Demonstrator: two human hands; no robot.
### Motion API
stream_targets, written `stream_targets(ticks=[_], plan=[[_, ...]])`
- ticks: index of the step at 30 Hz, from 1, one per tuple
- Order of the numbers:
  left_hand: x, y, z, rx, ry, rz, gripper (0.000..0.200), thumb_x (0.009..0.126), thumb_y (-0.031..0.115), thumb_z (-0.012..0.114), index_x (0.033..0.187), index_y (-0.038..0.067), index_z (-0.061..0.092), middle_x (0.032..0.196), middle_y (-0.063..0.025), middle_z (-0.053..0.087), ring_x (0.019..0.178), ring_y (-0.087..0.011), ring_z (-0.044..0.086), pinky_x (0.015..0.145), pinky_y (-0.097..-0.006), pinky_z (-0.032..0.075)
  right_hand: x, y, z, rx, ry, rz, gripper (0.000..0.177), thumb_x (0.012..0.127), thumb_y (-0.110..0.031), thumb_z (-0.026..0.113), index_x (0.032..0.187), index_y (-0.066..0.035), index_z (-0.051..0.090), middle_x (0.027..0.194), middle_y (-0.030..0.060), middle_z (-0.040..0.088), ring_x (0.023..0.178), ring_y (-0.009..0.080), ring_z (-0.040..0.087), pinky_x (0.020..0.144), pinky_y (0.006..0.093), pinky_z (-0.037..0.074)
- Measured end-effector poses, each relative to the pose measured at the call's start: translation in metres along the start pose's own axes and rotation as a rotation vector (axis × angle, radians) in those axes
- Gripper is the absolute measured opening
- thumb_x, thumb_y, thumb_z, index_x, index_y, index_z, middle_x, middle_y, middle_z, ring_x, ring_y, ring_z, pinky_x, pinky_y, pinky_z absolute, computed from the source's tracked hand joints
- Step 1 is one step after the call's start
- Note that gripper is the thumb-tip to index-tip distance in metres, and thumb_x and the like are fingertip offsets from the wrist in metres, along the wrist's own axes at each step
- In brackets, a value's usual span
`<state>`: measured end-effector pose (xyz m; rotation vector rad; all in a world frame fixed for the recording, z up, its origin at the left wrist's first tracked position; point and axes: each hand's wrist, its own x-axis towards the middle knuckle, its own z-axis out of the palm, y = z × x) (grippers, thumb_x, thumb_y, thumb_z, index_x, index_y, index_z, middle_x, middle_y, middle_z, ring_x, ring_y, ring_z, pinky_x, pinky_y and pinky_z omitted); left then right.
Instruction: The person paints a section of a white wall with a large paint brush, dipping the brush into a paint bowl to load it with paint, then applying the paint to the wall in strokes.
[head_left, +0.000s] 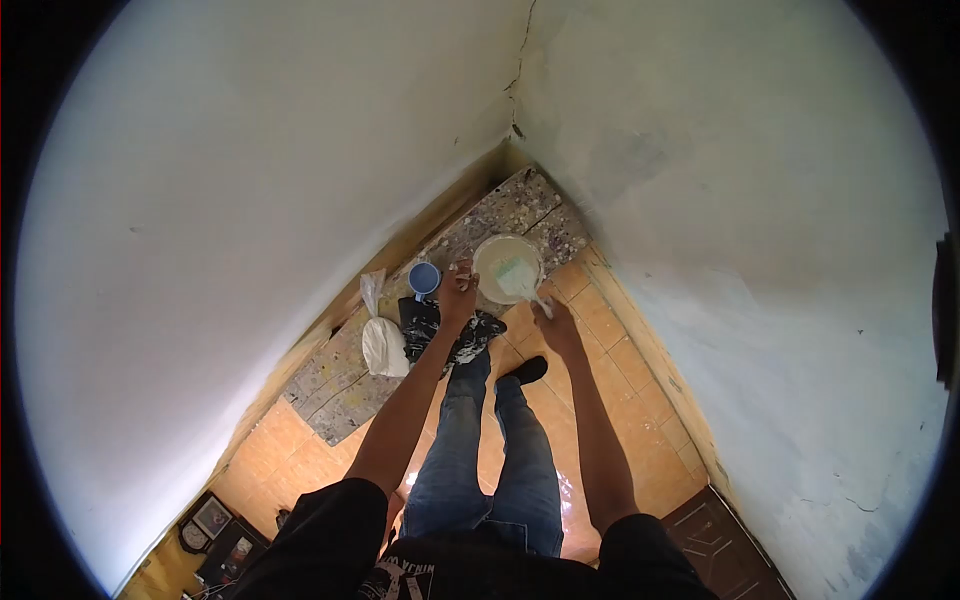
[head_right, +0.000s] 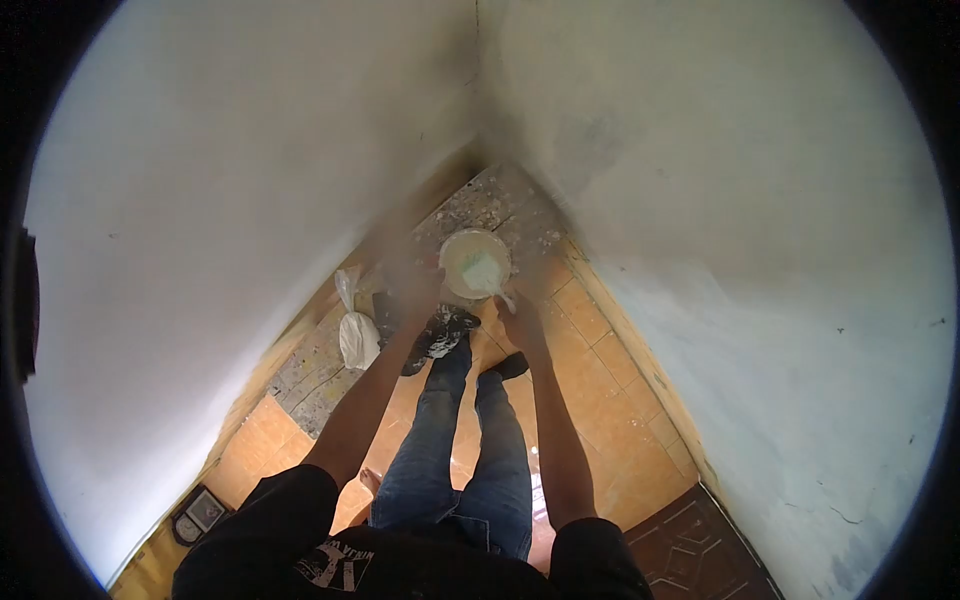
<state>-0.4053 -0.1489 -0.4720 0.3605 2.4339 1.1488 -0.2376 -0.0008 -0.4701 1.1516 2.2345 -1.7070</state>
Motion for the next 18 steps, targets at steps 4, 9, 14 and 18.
stream_targets(ticks=[4,9,14,18], plan=[[0.010,-0.059,0.029,-0.383,-0.021,-0.149,0.024,0.090,0.010,0.066,0.113,0.005,0.063,0.104,-0.0123,0.066,0.091,-0.0212,0.064,0.077,-0.0343,0.052,-0.060,-0.046,-0.006,0.477,-0.119,0.228,0.027,0.102,-0.030,0.053,0.118,-0.009,0.049,0.067,-0.0036,0.048,0.054,0.0049,0.043,0.048,0.0217,0.036],[0.018,-0.120,0.014,0.024,-0.098,0.247,0.017,0.091,0.017,0.063,0.102,0.004,0.064,0.101,-0.0125,0.067,0.095,-0.0230,0.063,0.087,-0.0341,0.049,-0.121,-0.082,-0.027,0.603,-0.011,0.067,0.034,0.105,-0.025,0.047,0.132,-0.005,0.039,0.066,-0.0056,0.039,0.054,0.0034,0.038,0.047,0.0201,0.032],[-0.019,-0.037,-0.044,0.075,-0.081,0.253,0.014,0.094,0.014,0.058,0.095,0.001,0.061,0.088,-0.0069,0.063,0.083,-0.0228,0.061,0.080,-0.0381,0.047,-0.193,-0.165,-0.093,0.646,0.166,-0.119,0.018,0.107,-0.025,0.041,0.114,-0.008,0.041,0.068,-0.0049,0.036,0.056,0.0044,0.035,0.049,0.0201,0.032],[-0.059,0.033,-0.076,-0.254,-0.232,0.213,0.016,0.098,0.015,0.057,0.093,0.001,0.063,0.087,-0.0057,0.066,0.084,-0.0142,0.060,0.078,-0.0325,0.048,-0.257,-0.224,-0.145,0.707,0.320,-0.195,0.020,0.106,-0.028,0.041,0.110,-0.008,0.043,0.071,-0.0029,0.040,0.060,0.0046,0.037,0.052,0.0207,0.034]])
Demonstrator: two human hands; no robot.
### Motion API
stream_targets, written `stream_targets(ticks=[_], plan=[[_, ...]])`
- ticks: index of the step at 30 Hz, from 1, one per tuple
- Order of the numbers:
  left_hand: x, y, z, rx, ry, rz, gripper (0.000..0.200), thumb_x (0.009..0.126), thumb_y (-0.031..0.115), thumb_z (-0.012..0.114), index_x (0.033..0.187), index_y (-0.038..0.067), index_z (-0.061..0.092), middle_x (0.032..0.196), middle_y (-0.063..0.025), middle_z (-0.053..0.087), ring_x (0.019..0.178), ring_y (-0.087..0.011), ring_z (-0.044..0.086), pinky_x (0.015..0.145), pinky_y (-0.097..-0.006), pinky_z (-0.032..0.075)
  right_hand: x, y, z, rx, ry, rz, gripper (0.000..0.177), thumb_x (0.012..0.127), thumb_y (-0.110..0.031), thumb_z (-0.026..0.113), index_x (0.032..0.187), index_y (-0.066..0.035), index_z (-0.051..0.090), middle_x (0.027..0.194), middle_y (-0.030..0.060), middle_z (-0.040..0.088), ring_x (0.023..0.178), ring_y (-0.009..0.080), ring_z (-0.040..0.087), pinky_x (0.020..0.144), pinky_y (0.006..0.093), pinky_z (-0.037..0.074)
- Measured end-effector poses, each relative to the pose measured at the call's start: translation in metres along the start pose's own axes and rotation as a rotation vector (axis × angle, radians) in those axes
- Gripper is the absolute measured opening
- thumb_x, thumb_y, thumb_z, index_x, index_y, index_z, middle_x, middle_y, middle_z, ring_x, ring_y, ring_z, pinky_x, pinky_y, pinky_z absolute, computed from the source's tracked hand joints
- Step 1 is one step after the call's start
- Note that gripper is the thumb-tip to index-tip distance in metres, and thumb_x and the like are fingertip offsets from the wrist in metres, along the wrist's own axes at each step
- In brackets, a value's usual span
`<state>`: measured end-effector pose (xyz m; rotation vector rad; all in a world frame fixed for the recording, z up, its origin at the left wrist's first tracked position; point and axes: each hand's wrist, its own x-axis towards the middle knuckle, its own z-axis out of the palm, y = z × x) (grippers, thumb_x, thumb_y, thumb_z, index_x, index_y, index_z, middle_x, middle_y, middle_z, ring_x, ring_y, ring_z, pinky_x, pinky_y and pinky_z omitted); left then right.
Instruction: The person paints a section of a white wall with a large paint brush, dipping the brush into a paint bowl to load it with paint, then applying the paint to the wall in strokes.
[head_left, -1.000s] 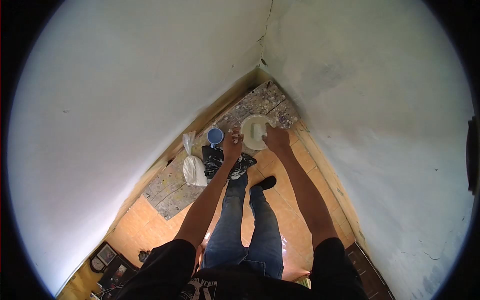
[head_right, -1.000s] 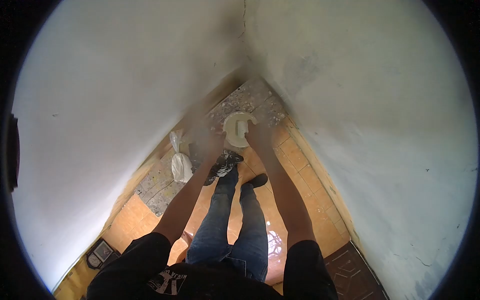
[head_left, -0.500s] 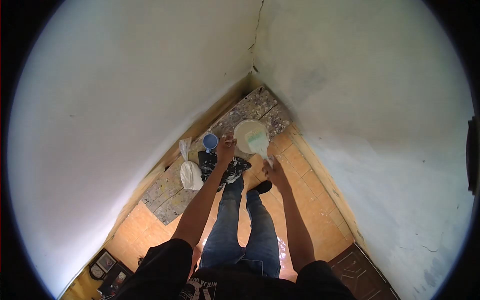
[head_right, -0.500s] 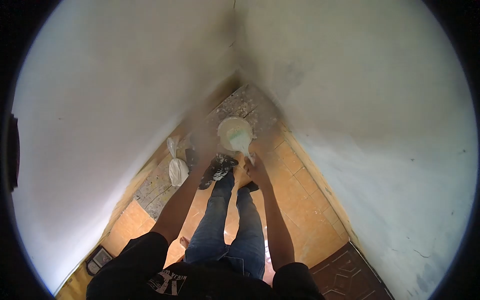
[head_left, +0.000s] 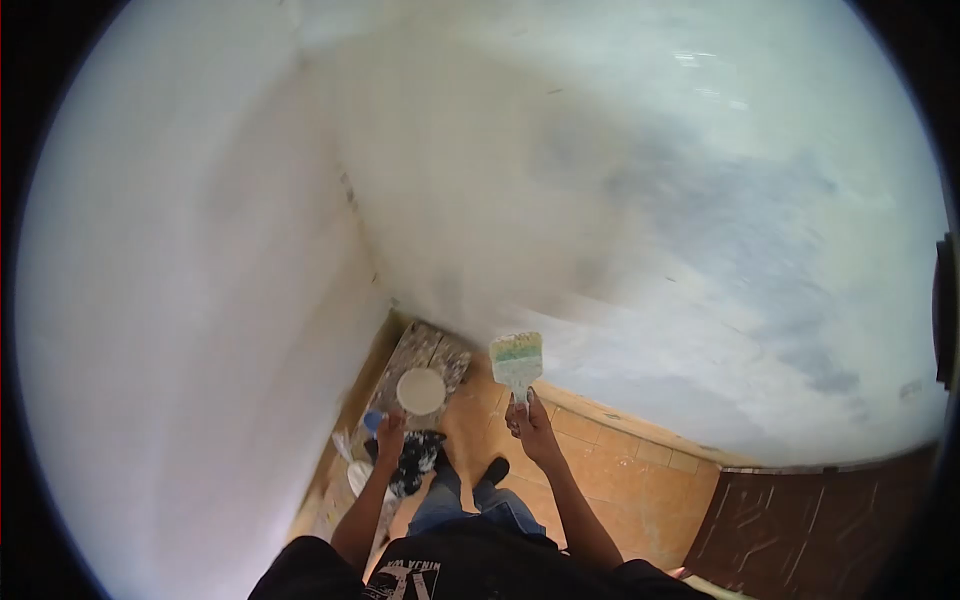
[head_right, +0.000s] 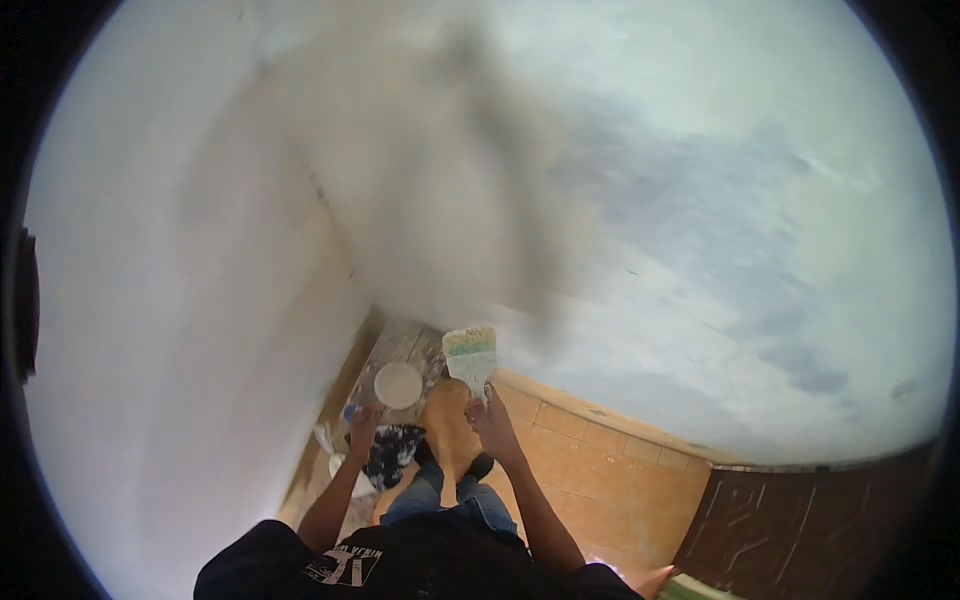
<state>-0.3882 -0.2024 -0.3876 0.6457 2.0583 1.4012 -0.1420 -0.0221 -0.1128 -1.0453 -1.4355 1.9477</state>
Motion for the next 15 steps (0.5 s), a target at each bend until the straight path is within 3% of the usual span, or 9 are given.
stream_targets(ticks=[2,5,7,11,12,15], plan=[[0.000,0.012,0.013,0.023,-0.050,0.118,0.013,0.095,0.014,0.062,0.098,0.001,0.066,0.091,-0.0058,0.067,0.085,-0.0140,0.062,0.080,-0.0309,0.049,-0.017,-0.026,-0.009,0.031,0.063,-0.048,0.022,0.105,-0.028,0.043,0.112,-0.007,0.044,0.072,-0.0024,0.042,0.061,0.0046,0.039,0.052,0.0211,0.035],[0.004,0.049,0.034,0.062,-0.187,-0.027,0.017,0.094,0.013,0.064,0.106,0.003,0.067,0.096,-0.0048,0.068,0.089,-0.0140,0.063,0.081,-0.0296,0.050,-0.033,-0.034,-0.028,0.021,0.169,-0.130,0.021,0.105,-0.029,0.042,0.112,-0.009,0.043,0.071,-0.0041,0.040,0.058,0.0032,0.036,0.049,0.0202,0.031],[0.012,0.065,0.054,-0.043,-0.270,0.035,0.019,0.094,0.015,0.064,0.109,0.003,0.067,0.098,-0.0049,0.068,0.091,-0.0143,0.063,0.082,-0.0297,0.050,-0.043,-0.022,-0.041,-0.009,0.230,-0.208,0.021,0.107,-0.032,0.039,0.109,-0.012,0.041,0.067,-0.0067,0.036,0.052,0.0010,0.030,0.045,0.0189,0.025],[0.023,0.125,0.095,-0.098,-0.372,-0.013,0.022,0.094,0.017,0.065,0.112,0.004,0.067,0.099,-0.0053,0.068,0.094,-0.0144,0.064,0.080,-0.0309,0.051,-0.062,-0.024,-0.072,0.011,0.435,-0.310,0.027,0.107,-0.034,0.039,0.097,-0.011,0.047,0.062,-0.0085,0.035,0.050,0.0004,0.029,0.043,0.0191,0.023],[0.029,0.134,0.104,-0.083,-0.423,0.076,0.022,0.095,0.017,0.064,0.113,0.004,0.066,0.099,-0.0054,0.069,0.094,-0.0148,0.064,0.079,-0.0320,0.052,-0.064,-0.041,-0.080,-0.022,0.466,-0.377,0.030,0.107,-0.035,0.039,0.093,-0.010,0.048,0.061,-0.0087,0.034,0.049,0.0003,0.029,0.043,0.0193,0.023],[0.035,0.187,0.126,-0.092,-0.491,0.051,0.021,0.095,0.017,0.063,0.112,0.004,0.065,0.100,-0.0055,0.069,0.092,-0.0136,0.064,0.076,-0.0303,0.052,-0.063,-0.105,-0.108,-0.042,0.532,-0.553,0.038,0.107,-0.037,0.039,0.081,-0.011,0.049,0.059,-0.0091,0.034,0.048,0.0009,0.030,0.043,0.0201,0.024]])
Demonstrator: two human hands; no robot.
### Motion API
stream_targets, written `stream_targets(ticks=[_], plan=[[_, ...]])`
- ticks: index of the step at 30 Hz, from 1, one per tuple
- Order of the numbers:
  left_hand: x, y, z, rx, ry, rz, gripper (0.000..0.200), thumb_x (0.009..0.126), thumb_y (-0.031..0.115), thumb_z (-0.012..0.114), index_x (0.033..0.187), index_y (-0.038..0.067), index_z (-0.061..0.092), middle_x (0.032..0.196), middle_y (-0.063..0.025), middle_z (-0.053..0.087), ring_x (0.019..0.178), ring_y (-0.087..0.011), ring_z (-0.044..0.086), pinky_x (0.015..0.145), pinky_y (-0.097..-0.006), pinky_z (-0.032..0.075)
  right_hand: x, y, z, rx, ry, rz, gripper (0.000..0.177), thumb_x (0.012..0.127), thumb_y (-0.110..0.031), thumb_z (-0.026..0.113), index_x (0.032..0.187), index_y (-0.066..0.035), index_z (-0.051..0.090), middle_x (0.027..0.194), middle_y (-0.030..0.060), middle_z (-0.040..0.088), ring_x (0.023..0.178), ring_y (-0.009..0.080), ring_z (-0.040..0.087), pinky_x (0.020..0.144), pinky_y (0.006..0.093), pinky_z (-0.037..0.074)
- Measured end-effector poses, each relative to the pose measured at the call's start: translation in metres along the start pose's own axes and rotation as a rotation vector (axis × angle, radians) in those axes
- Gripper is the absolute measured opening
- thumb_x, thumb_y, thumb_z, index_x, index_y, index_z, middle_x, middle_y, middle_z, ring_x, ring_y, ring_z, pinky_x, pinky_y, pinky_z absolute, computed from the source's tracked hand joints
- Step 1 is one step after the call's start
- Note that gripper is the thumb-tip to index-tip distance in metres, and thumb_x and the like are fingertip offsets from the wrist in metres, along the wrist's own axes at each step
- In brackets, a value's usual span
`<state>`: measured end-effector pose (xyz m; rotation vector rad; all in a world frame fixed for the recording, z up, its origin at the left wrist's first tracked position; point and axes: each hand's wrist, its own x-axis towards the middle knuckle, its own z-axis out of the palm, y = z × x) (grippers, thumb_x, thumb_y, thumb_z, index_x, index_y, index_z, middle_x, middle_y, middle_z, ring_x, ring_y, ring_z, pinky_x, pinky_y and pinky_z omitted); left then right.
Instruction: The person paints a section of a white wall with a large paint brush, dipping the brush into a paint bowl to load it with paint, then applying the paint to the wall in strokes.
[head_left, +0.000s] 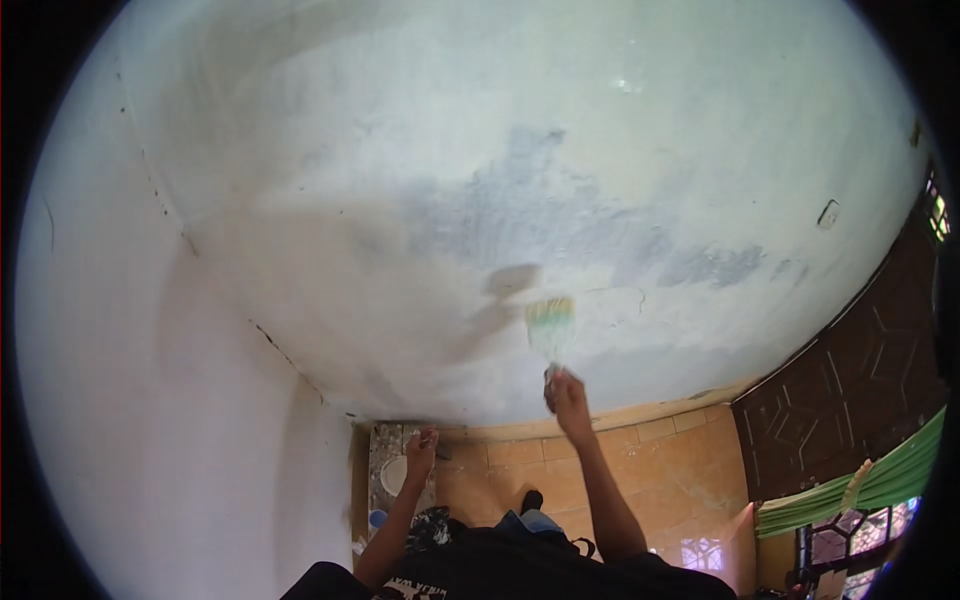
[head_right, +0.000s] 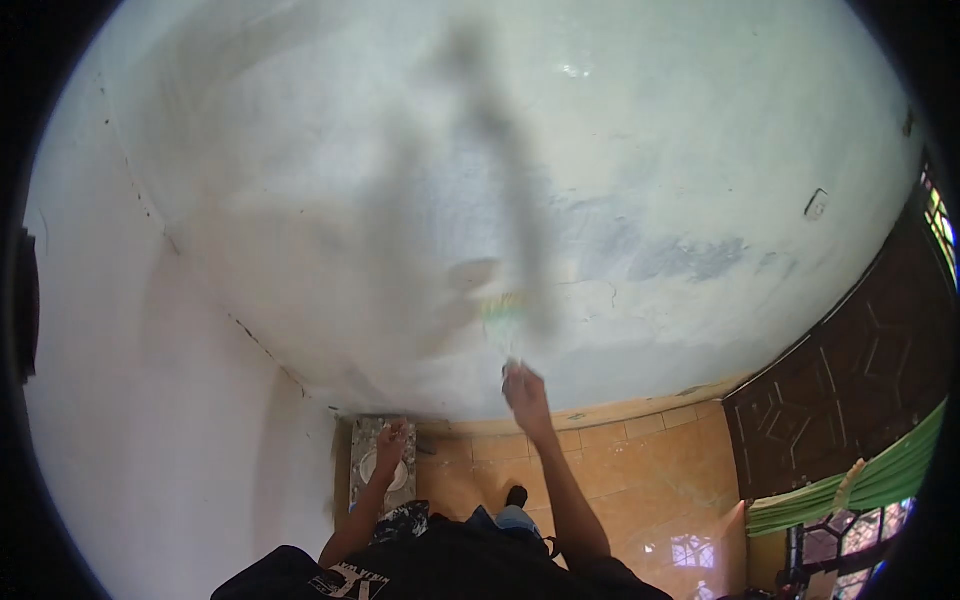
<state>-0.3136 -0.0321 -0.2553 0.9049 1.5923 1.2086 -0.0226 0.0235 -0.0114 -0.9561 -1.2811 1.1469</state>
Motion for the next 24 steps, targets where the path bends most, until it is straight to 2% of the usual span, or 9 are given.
stream_targets(ticks=[3,5,6,9,11,15,20,22,24], plan=[[0.003,0.055,0.017,0.030,-0.025,0.153,0.023,0.097,0.024,0.063,0.114,0.008,0.065,0.097,0.0006,0.064,0.079,-0.0080,0.055,0.063,-0.0268,0.046,0.058,-0.071,-0.025,-0.092,0.070,-0.212,0.037,0.107,-0.034,0.039,0.079,-0.012,0.049,0.059,-0.0070,0.039,0.049,0.0015,0.031,0.044,0.0205,0.024],[0.010,0.093,0.034,0.040,0.003,0.363,0.018,0.096,0.015,0.062,0.112,0.006,0.065,0.099,-0.0019,0.066,0.083,-0.0107,0.060,0.071,-0.0263,0.049,0.089,-0.129,-0.037,0.079,0.089,-0.294,0.040,0.107,-0.040,0.039,0.080,-0.011,0.048,0.063,-0.0051,0.042,0.052,0.0024,0.033,0.046,0.0198,0.025],[0.015,0.118,0.044,0.043,0.019,0.471,0.016,0.096,0.010,0.062,0.111,0.005,0.064,0.100,-0.0031,0.067,0.086,-0.0120,0.063,0.075,-0.0261,0.051,0.100,-0.160,-0.045,-0.049,0.107,-0.342,0.043,0.105,-0.044,0.039,0.080,-0.011,0.048,0.064,-0.0046,0.042,0.052,0.0028,0.032,0.046,0.0196,0.024],[0.002,0.254,0.072,0.023,-0.040,0.610,0.013,0.095,0.006,0.061,0.108,0.004,0.063,0.104,-0.0044,0.067,0.085,-0.0130,0.063,0.075,-0.0266,0.051,0.131,-0.226,-0.072,0.072,0.014,-0.370,0.040,0.104,-0.046,0.042,0.093,-0.009,0.052,0.063,-0.0064,0.037,0.052,0.0017,0.028,0.046,0.0191,0.021],[-0.006,0.346,0.095,0.052,-0.030,0.788,0.013,0.095,0.006,0.062,0.107,0.002,0.063,0.105,-0.0055,0.068,0.086,-0.0127,0.064,0.074,-0.0273,0.051,0.147,-0.264,-0.082,0.094,0.021,-0.381,0.037,0.105,-0.044,0.043,0.093,-0.010,0.053,0.062,-0.0084,0.029,0.051,0.0026,0.022,0.045,0.0210,0.017],[-0.032,0.473,0.131,0.088,0.020,1.288,0.011,0.094,0.008,0.063,0.103,0.002,0.064,0.102,-0.0061,0.070,0.086,-0.0140,0.065,0.072,-0.0282,0.050,0.164,-0.263,-0.107,0.136,0.078,-0.336,0.037,0.105,-0.043,0.043,0.090,-0.011,0.053,0.060,-0.0092,0.025,0.051,0.0031,0.019,0.045,0.0223,0.015],[-0.031,0.596,0.171,0.016,0.121,1.613,0.011,0.088,0.011,0.069,0.097,0.005,0.067,0.097,-0.0045,0.072,0.086,-0.0177,0.067,0.073,-0.0304,0.049,0.178,-0.258,-0.121,0.069,0.081,-0.334,0.037,0.105,-0.043,0.043,0.086,-0.013,0.052,0.060,-0.0088,0.028,0.050,0.0028,0.021,0.045,0.0222,0.017],[-0.022,0.658,0.191,-0.017,0.214,1.768,0.012,0.086,0.015,0.072,0.095,0.007,0.069,0.094,-0.0036,0.072,0.084,-0.0185,0.067,0.073,-0.0310,0.049,0.188,-0.266,-0.121,0.090,0.050,-0.423,0.037,0.105,-0.043,0.043,0.085,-0.013,0.051,0.060,-0.0090,0.028,0.050,0.0025,0.021,0.045,0.0219,0.018],[-0.033,0.719,0.208,0.030,0.455,2.035,0.014,0.085,0.019,0.073,0.094,0.009,0.070,0.088,-0.0039,0.071,0.082,-0.0210,0.066,0.075,-0.0342,0.050,0.195,-0.259,-0.121,0.100,0.061,-0.416,0.038,0.105,-0.044,0.043,0.084,-0.013,0.050,0.061,-0.0092,0.029,0.050,0.0024,0.021,0.045,0.0217,0.018]])
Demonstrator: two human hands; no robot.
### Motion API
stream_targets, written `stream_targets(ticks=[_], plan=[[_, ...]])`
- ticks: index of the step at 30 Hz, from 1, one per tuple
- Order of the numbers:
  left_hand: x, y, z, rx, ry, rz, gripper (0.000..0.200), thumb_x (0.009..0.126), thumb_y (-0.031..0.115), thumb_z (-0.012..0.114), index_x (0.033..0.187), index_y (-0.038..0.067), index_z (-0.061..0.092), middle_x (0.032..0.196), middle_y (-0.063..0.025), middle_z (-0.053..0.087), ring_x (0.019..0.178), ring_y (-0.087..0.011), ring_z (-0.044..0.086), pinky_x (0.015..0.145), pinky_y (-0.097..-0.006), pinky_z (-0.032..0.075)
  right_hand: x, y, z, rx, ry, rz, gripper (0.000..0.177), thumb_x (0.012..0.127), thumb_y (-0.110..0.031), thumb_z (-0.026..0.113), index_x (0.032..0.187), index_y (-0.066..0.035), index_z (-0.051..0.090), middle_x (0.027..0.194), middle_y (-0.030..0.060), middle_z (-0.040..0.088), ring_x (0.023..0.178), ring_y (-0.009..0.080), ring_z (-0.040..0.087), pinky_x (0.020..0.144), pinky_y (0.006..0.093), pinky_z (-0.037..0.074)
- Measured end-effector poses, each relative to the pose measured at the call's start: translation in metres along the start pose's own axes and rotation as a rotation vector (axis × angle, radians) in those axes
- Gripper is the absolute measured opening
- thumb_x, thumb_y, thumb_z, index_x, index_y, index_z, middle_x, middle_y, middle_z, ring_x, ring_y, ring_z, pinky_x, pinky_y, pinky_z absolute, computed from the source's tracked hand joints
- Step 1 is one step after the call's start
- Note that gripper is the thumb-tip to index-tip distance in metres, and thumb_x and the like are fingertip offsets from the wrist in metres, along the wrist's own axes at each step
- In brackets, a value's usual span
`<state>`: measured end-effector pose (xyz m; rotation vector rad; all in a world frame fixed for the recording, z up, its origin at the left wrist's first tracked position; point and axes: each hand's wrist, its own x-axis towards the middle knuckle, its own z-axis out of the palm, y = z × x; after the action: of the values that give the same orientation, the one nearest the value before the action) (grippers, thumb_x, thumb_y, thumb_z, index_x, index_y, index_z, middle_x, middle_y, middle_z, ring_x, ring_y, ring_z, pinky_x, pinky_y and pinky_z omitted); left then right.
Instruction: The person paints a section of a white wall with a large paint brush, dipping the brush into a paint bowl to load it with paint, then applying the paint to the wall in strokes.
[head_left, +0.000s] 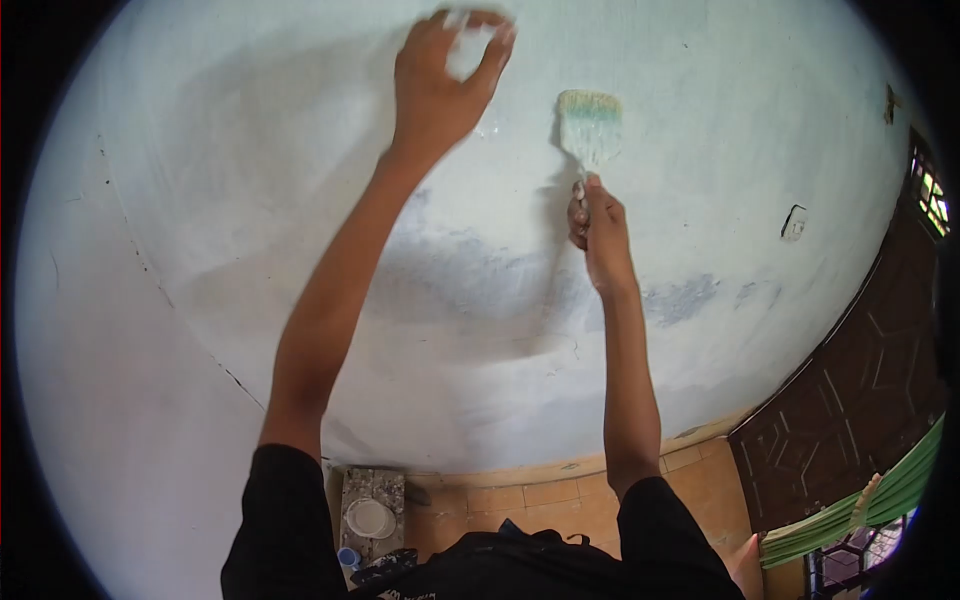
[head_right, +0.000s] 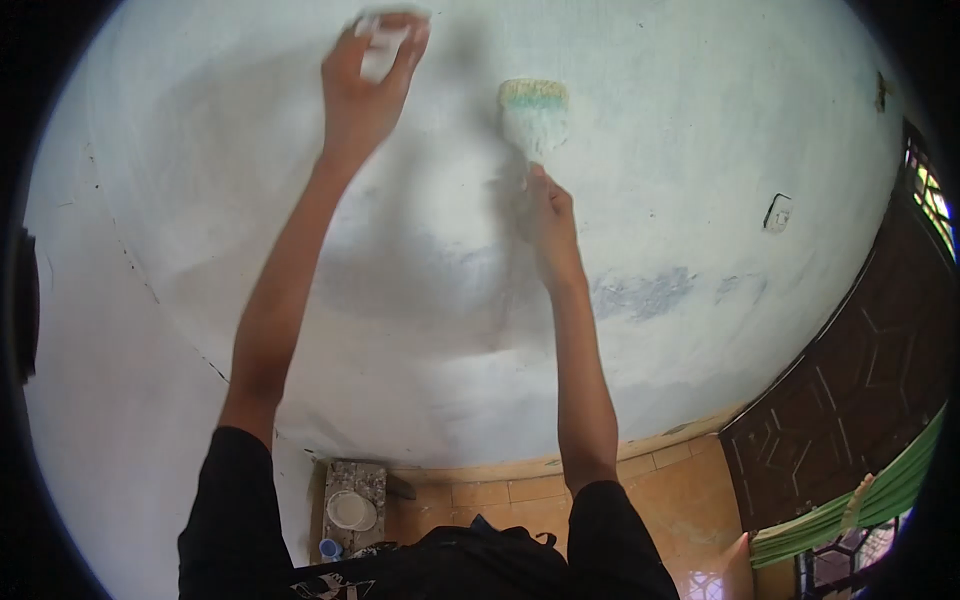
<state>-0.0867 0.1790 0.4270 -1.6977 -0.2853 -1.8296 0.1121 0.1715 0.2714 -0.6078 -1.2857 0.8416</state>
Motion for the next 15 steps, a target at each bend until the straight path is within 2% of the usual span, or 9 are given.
stream_targets(ticks=[1,3,6,7,10,11,13,15], plan=[[0.024,-0.010,0.015,-0.014,-0.113,-0.007,0.025,0.085,0.023,0.071,0.105,0.011,0.065,0.107,-0.0085,0.062,0.104,-0.0271,0.055,0.089,-0.0433,0.042,0.001,0.007,-0.001,0.004,0.006,0.003,0.038,0.105,-0.044,0.043,0.084,-0.013,0.050,0.061,-0.0094,0.029,0.050,0.0024,0.022,0.045,0.0216,0.018],[0.057,-0.022,0.042,0.014,-0.183,0.043,0.035,0.085,0.027,0.069,0.116,0.012,0.060,0.125,-0.0127,0.053,0.125,-0.0326,0.044,0.102,-0.0514,0.036,-0.020,0.022,-0.006,0.029,0.056,0.109,0.042,0.102,-0.049,0.046,0.082,-0.012,0.049,0.061,-0.0091,0.030,0.050,0.0030,0.023,0.044,0.0228,0.019],[0.090,-0.026,0.080,0.155,-0.063,0.213,0.032,0.085,0.027,0.069,0.113,0.012,0.061,0.121,-0.0112,0.055,0.122,-0.0307,0.045,0.099,-0.0485,0.037,-0.069,0.057,-0.024,0.028,-0.007,0.242,0.041,0.103,-0.046,0.044,0.081,-0.013,0.050,0.058,-0.0093,0.028,0.046,0.0025,0.021,0.043,0.0224,0.016],[0.093,-0.028,0.087,0.203,-0.027,0.270,0.031,0.086,0.027,0.069,0.112,0.012,0.061,0.119,-0.0108,0.055,0.121,-0.0301,0.046,0.098,-0.0475,0.038,-0.083,0.046,-0.020,-0.010,0.010,0.321,0.039,0.104,-0.044,0.043,0.081,-0.013,0.049,0.057,-0.0095,0.029,0.046,0.0019,0.021,0.042,0.0217,0.016],[0.098,-0.040,0.101,0.332,0.030,0.356,0.034,0.085,0.028,0.069,0.113,0.012,0.061,0.119,-0.0114,0.054,0.122,-0.0306,0.045,0.100,-0.0473,0.036,-0.070,0.016,-0.020,-0.118,-0.055,0.119,0.038,0.105,-0.043,0.042,0.082,-0.013,0.049,0.058,-0.0092,0.030,0.046,0.0017,0.021,0.042,0.0214,0.016],[0.098,-0.038,0.102,0.341,0.052,0.364,0.034,0.086,0.029,0.070,0.114,0.011,0.060,0.119,-0.0116,0.054,0.122,-0.0308,0.045,0.101,-0.0476,0.036,-0.052,0.005,-0.021,-0.030,-0.086,0.076,0.038,0.105,-0.042,0.041,0.085,-0.012,0.051,0.059,-0.0087,0.031,0.047,0.0017,0.022,0.041,0.0215,0.016],[0.097,-0.038,0.103,0.355,0.093,0.376,0.036,0.086,0.029,0.070,0.115,0.011,0.060,0.120,-0.0120,0.054,0.122,-0.0314,0.044,0.102,-0.0482,0.035,-0.018,-0.041,-0.004,-0.100,-0.075,0.041,0.038,0.104,-0.044,0.042,0.086,-0.012,0.053,0.060,-0.0087,0.033,0.048,0.0020,0.023,0.042,0.0211,0.018],[0.096,-0.041,0.104,0.371,0.081,0.363,0.036,0.086,0.029,0.069,0.115,0.011,0.061,0.121,-0.0126,0.053,0.123,-0.0318,0.044,0.103,-0.0487,0.034,-0.002,-0.044,-0.003,-0.103,-0.076,0.049,0.039,0.104,-0.046,0.043,0.087,-0.012,0.054,0.060,-0.0088,0.033,0.048,0.0023,0.023,0.043,0.0210,0.019]])
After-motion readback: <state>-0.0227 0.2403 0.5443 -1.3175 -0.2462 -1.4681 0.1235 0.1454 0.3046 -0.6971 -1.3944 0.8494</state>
